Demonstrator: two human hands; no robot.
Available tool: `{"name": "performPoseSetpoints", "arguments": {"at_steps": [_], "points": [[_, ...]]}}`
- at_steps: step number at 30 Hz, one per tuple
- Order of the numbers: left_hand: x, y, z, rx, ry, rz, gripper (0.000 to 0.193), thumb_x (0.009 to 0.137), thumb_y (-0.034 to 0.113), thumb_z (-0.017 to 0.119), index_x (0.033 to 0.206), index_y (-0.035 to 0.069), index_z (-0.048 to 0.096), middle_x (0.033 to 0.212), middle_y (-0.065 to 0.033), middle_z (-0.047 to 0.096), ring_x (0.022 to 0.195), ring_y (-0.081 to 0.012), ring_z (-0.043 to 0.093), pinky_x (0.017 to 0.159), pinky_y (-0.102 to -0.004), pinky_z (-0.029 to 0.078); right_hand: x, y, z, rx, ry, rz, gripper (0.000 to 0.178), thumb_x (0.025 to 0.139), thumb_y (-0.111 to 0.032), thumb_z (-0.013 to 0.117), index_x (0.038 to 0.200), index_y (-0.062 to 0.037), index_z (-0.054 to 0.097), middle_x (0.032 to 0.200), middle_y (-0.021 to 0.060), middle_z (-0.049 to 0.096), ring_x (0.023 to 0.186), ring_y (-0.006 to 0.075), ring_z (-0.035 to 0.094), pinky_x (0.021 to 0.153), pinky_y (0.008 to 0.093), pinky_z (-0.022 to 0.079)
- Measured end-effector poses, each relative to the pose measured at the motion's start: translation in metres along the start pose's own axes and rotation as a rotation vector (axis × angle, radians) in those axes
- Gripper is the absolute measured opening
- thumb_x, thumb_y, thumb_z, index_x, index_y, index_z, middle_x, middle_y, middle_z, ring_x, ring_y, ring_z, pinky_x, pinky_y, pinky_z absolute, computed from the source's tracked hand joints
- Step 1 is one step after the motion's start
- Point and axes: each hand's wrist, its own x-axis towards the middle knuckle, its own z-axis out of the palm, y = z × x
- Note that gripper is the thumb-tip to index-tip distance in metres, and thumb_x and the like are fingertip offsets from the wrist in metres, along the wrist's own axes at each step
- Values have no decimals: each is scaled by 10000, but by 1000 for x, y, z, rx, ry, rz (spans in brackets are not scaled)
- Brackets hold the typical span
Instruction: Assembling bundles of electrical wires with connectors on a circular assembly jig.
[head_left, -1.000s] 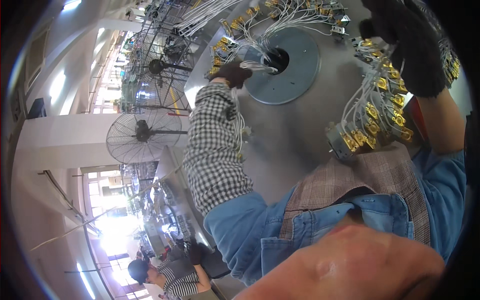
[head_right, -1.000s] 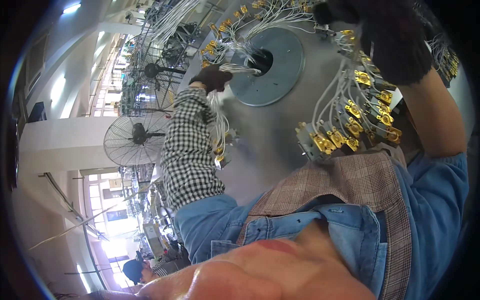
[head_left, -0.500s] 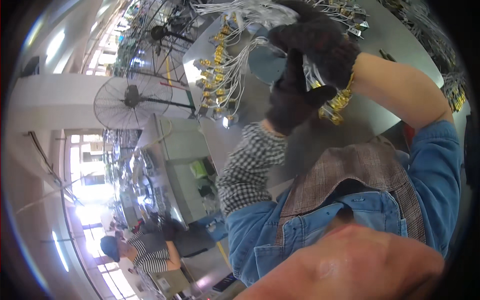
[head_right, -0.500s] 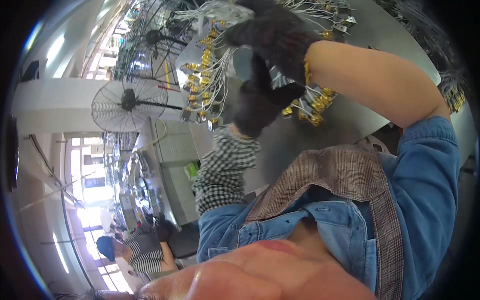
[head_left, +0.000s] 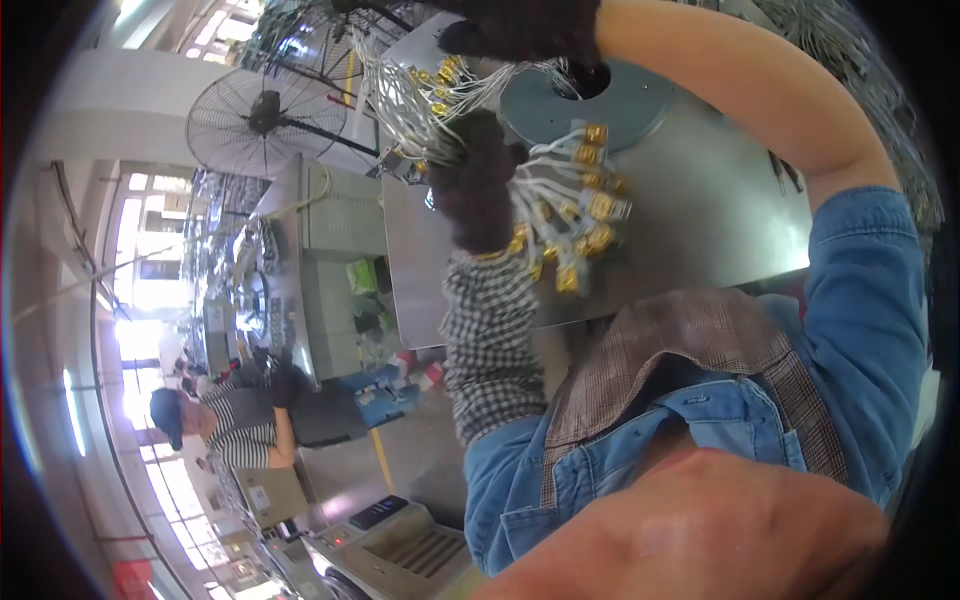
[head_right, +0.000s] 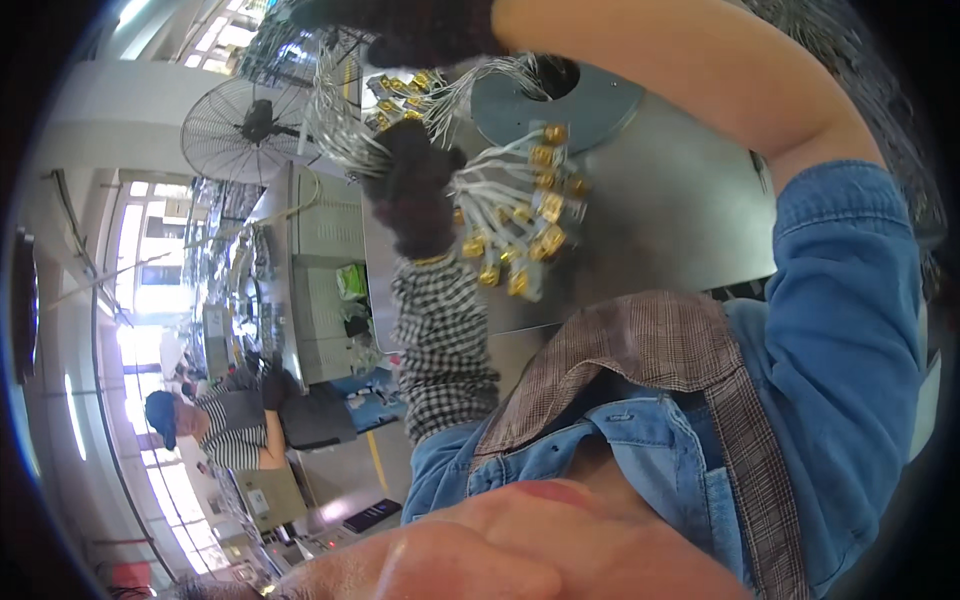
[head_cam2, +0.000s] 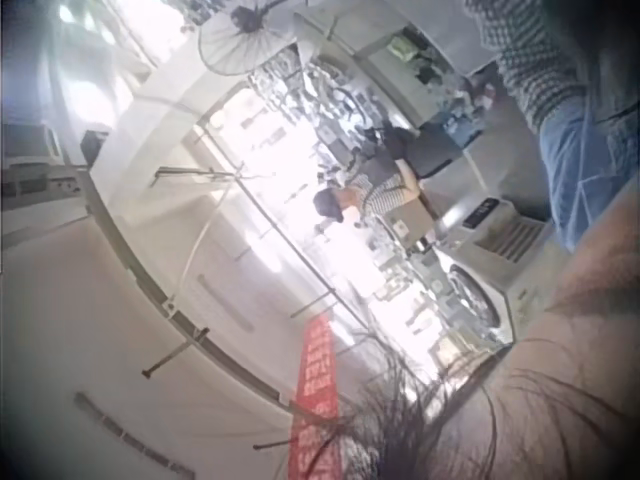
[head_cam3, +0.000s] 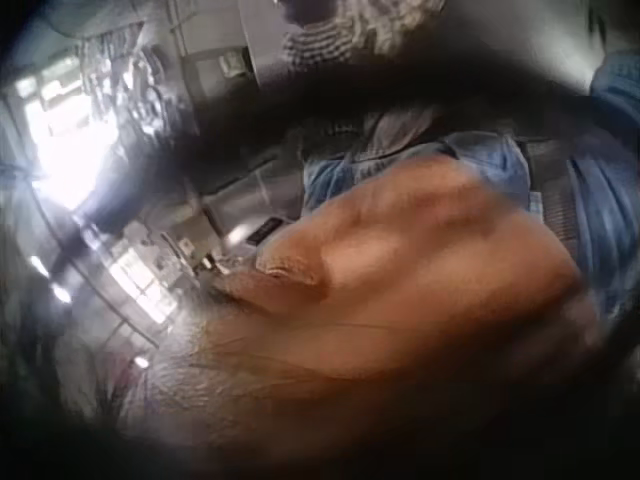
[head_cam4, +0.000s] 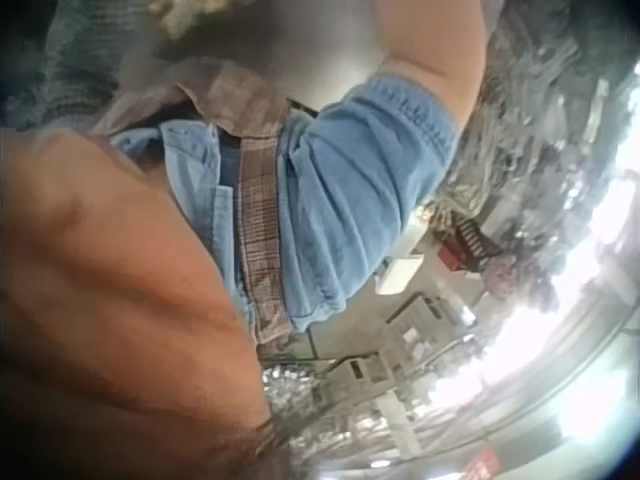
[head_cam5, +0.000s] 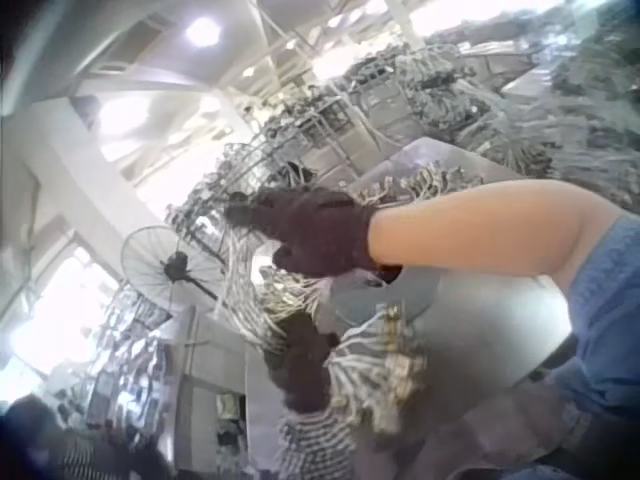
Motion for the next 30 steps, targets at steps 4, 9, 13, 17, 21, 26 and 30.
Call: {"name": "performPoseSetpoints", "arguments": {"at_steps": [4, 9, 13, 17, 21, 26, 30], "points": [[1, 51, -5, -560, -77, -324, 461, 941, 270, 594, 1269, -46, 519, 1172, -174, 616, 939, -225, 647, 717, -392, 575, -2, 19, -32, -177, -286, 89, 722, 764, -302, 685, 1428, -132, 460, 1432, 228, 445, 1331, 388, 433, 1052, 478, 407], [42, 111, 14, -51, -80, -713, 429, 937, 297, 617, 1221, -19, 564, 930, -82, 590, 822, -164, 602, 662, -342, 540, -24, 151, 39, -95, -524, -183, 546, 755, -365, 685, 1240, -125, 613, 1146, 181, 658, 1051, 331, 649, 998, 475, 454], [80, 98, -3, 358, -12, -810, 280, 888, 263, 709, 1055, 48, 647, 869, -28, 609, 824, -138, 620, 661, -323, 550, -81, 140, 56, 515, -596, 386, 281, 965, -247, 630, 1164, -50, 611, 1019, 100, 693, 951, 164, 644, 867, 327, 517], [126, 64, 3, 1517, -710, -94, 331, 786, 260, 758, 1064, 127, 637, 940, -77, 630, 898, -235, 641, 740, -386, 559, -116, 179, 99, 678, -389, 455, 279, 954, -289, 646, 1139, -82, 626, 961, 76, 698, 900, 163, 642, 807, 339, 508], [159, -11, -5, 840, -339, -746, 444, 740, 252, 770, 1148, 183, 611, 1035, -84, 646, 971, -303, 645, 803, -415, 550, -164, 248, 168, -161, 176, -386, 359, 961, -417, 600, 1135, -106, 636, 972, 111, 698, 900, 235, 653, 826, 391, 505], [193, -10, 40, 1649, -942, -539, 547, 691, 238, 822, 1193, 242, 605, 1011, -148, 656, 949, -364, 643, 802, -472, 545, -188, 225, 188, 187, -283, 376, 366, 934, -397, 590, 1150, -105, 639, 1013, 165, 696, 931, 327, 656, 870, 422, 503], [185, -68, 45, 1481, -1233, -583, 603, 586, 291, 855, 1124, 176, 608, 1004, -178, 663, 963, -398, 631, 808, -506, 533, -206, 240, 188, 299, -365, 374, 396, 849, -319, 636, 1170, -88, 639, 1092, 196, 681, 1008, 368, 648, 917, 441, 500]]}}
